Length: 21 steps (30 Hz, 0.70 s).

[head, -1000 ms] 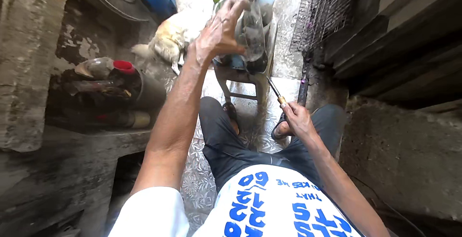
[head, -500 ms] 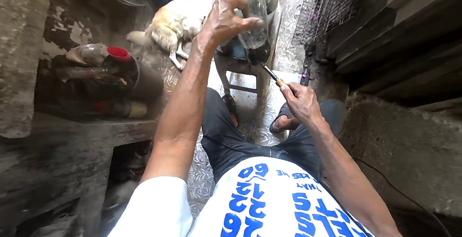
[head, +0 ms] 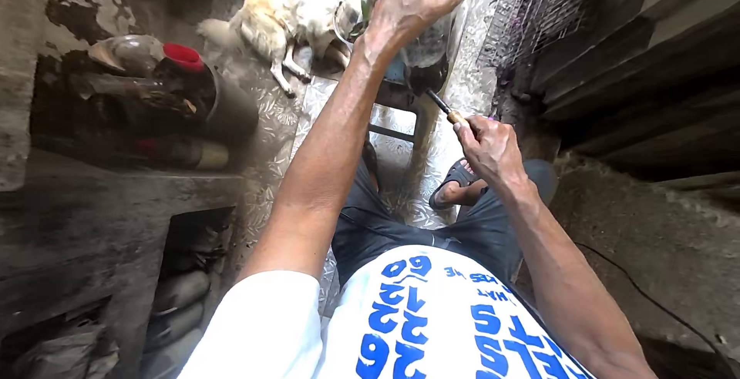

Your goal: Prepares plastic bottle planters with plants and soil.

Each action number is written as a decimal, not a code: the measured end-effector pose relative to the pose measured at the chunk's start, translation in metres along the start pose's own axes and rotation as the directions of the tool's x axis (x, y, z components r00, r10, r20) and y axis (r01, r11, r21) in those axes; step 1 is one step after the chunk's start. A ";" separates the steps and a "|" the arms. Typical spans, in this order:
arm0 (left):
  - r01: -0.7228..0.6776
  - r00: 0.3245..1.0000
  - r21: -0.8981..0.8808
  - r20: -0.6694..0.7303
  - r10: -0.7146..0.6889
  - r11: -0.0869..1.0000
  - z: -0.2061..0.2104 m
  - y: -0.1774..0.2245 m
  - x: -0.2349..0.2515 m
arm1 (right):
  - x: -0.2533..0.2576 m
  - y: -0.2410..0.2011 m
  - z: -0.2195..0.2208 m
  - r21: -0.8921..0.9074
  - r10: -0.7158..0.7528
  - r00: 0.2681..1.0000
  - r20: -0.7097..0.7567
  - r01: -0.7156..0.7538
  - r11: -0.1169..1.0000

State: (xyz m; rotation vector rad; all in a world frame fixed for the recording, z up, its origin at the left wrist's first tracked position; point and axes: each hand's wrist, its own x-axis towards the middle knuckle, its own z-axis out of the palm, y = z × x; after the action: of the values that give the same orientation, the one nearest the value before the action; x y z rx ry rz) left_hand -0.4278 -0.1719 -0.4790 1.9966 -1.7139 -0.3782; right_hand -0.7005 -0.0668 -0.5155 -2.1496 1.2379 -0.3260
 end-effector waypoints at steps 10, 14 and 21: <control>0.086 0.993 -0.042 0.082 -0.083 0.995 -0.008 0.007 -0.004 | -0.004 0.004 0.004 -0.016 0.019 1.000 -0.005 -0.019 1.000; 0.111 0.988 -0.086 0.113 -0.101 0.990 -0.013 0.009 -0.006 | -0.004 0.000 0.008 -0.024 0.024 1.000 -0.011 -0.024 0.999; 0.153 0.981 -0.101 0.134 -0.139 0.983 -0.011 0.007 -0.003 | -0.005 0.000 0.017 -0.076 -0.001 0.999 -0.041 -0.002 0.997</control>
State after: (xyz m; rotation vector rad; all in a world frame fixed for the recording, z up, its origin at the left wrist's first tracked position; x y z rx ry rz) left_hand -0.4291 -0.1677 -0.4664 2.0611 -1.5864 -0.6495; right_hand -0.6941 -0.0560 -0.5284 -2.2171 1.2924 -0.3291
